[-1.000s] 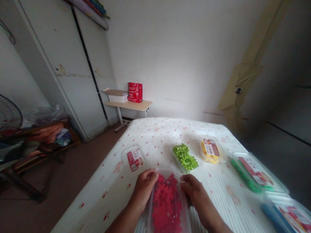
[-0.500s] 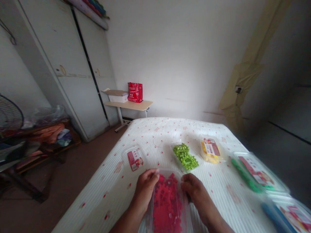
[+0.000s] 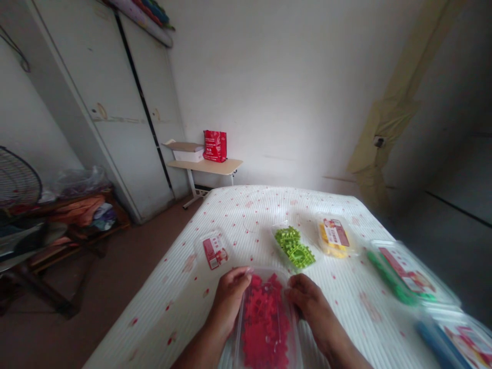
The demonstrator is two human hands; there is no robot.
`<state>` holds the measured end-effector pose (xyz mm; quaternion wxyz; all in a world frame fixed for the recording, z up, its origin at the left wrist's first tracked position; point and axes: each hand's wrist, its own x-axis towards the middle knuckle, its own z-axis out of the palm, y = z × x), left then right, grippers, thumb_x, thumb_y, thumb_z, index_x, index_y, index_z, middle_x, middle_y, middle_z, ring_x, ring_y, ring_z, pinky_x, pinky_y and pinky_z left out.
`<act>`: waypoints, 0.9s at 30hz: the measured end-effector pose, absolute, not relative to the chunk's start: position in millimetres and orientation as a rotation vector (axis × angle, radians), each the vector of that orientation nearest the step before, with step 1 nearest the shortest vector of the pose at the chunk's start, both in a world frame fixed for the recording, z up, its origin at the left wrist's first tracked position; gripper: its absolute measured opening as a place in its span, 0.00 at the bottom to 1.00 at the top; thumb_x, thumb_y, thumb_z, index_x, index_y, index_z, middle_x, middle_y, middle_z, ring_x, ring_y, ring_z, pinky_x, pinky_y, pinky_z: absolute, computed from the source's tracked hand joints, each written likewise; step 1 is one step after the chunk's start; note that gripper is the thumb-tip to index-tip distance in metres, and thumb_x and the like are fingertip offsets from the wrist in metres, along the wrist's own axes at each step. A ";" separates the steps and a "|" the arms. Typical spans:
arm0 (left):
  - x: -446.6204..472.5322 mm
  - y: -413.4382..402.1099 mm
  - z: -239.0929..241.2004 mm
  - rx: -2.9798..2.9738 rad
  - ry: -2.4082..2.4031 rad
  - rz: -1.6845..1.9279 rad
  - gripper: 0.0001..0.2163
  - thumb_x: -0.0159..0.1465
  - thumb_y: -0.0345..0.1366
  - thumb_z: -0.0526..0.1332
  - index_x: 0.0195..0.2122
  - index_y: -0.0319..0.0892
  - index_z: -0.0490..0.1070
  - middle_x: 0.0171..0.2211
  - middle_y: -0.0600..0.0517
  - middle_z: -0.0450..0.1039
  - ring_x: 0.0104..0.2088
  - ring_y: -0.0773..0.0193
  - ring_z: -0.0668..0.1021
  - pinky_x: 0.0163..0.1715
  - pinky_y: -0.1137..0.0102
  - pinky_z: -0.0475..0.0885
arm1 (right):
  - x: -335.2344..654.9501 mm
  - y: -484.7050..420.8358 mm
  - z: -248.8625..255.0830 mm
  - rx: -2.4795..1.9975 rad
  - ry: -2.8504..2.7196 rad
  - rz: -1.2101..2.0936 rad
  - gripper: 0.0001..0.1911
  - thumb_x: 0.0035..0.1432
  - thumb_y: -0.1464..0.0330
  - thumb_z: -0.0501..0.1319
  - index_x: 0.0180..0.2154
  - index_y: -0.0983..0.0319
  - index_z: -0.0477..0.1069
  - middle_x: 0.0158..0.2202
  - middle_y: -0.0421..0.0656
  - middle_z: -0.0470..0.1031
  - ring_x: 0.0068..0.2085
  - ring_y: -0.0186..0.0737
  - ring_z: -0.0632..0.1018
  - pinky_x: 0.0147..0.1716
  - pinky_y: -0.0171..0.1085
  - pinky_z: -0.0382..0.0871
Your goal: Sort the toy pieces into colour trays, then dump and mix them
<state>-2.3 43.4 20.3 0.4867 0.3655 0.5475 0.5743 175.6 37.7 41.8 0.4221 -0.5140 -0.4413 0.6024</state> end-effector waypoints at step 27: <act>-0.5 45.5 18.7 0.874 1.309 1.427 0.13 0.47 0.40 0.66 0.30 0.37 0.76 0.27 0.52 0.77 0.32 0.60 0.77 0.35 0.70 0.69 | 174.6 41.1 33.3 -1.328 -1.020 1.479 0.08 0.44 0.64 0.58 0.25 0.61 0.62 0.15 0.31 0.59 0.17 0.28 0.60 0.15 0.30 0.51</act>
